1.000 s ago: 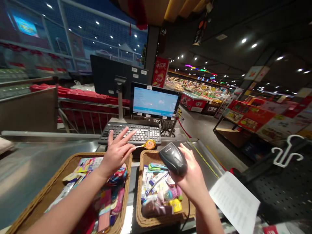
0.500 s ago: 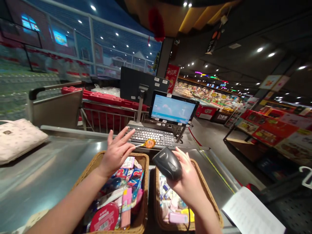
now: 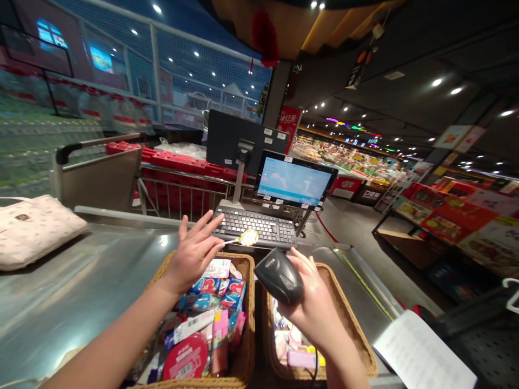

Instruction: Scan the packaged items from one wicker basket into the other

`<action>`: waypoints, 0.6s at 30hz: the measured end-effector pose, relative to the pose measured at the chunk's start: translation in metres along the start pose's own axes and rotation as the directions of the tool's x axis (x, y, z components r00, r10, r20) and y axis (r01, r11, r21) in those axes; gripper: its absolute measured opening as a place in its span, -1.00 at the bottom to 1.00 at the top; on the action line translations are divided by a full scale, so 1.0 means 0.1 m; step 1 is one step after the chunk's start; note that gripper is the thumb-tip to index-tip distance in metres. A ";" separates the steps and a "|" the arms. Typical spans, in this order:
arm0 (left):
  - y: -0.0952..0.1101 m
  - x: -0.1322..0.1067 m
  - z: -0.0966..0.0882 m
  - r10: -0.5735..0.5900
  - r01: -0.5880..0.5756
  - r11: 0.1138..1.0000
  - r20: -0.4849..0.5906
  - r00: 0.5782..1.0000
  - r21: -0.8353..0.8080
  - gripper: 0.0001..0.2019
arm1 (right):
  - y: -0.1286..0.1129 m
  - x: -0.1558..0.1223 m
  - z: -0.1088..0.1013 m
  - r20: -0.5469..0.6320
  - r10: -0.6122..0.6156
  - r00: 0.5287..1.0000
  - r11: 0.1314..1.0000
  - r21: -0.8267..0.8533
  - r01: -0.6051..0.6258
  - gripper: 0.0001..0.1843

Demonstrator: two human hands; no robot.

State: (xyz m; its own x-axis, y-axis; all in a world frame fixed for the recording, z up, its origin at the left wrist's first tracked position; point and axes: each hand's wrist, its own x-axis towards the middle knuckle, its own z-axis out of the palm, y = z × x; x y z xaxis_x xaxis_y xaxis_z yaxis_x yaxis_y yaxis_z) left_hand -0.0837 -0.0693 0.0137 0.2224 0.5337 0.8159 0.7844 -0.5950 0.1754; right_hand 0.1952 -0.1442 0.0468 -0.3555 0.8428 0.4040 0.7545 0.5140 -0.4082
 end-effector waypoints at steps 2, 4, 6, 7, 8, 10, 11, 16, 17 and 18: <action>-0.01 -0.02 -0.01 0.001 -0.001 1.000 0.008 1.000 0.009 -0.71 | -0.01 -0.01 0.01 0.000 0.001 1.000 1.000 0.007 -0.001 -0.45; -0.01 -0.04 -0.01 -0.005 0.005 1.000 0.026 1.000 0.007 -0.72 | -0.01 -0.01 0.02 -0.012 -0.007 1.000 1.000 0.014 0.007 -0.47; -0.01 -0.06 -0.02 -0.013 0.013 1.000 0.041 0.999 -0.010 -0.72 | -0.01 -0.01 0.04 -0.027 -0.021 0.999 1.000 0.018 0.021 -0.49; -0.01 -0.07 -0.03 -0.017 0.018 1.000 0.044 0.999 -0.019 -0.71 | -0.01 -0.01 0.04 -0.032 -0.028 0.999 0.999 0.019 0.029 -0.48; -0.01 -0.08 -0.03 -0.022 0.023 0.999 0.045 0.999 -0.027 -0.71 | -0.01 -0.01 0.05 -0.035 -0.034 0.999 0.999 0.020 0.035 -0.47; -0.02 -0.09 -0.04 -0.028 0.030 0.999 0.045 0.999 -0.032 -0.71 | -0.01 -0.01 0.06 -0.033 -0.037 0.999 0.999 0.021 0.038 -0.43; -0.02 -0.10 -0.05 -0.030 0.032 0.999 0.050 0.998 -0.029 -0.71 | -0.01 -0.01 0.07 -0.030 -0.035 0.999 0.999 0.022 0.036 -0.42; -0.06 -0.20 -0.06 -0.033 0.033 0.999 0.106 0.994 0.003 -0.71 | -0.02 -0.03 0.11 -0.020 -0.023 1.000 0.999 0.022 0.023 -0.44; -0.08 -0.22 -0.06 -0.033 0.032 0.999 0.124 0.992 0.010 -0.71 | -0.02 -0.03 0.12 -0.021 -0.028 0.999 0.999 0.022 0.029 -0.46; -0.10 -0.26 -0.05 -0.032 0.030 0.999 0.143 0.989 0.017 -0.71 | -0.01 -0.04 0.13 -0.023 -0.035 0.999 0.999 0.023 0.036 -0.47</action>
State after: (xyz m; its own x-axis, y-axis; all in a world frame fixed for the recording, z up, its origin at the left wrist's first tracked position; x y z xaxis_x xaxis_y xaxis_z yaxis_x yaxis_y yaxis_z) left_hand -0.1002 -0.0802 -0.0061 0.2774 0.6330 0.7227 0.8004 -0.5684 0.1906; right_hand 0.1888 -0.1459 0.0354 -0.3691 0.8202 0.4370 0.7284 0.5474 -0.4120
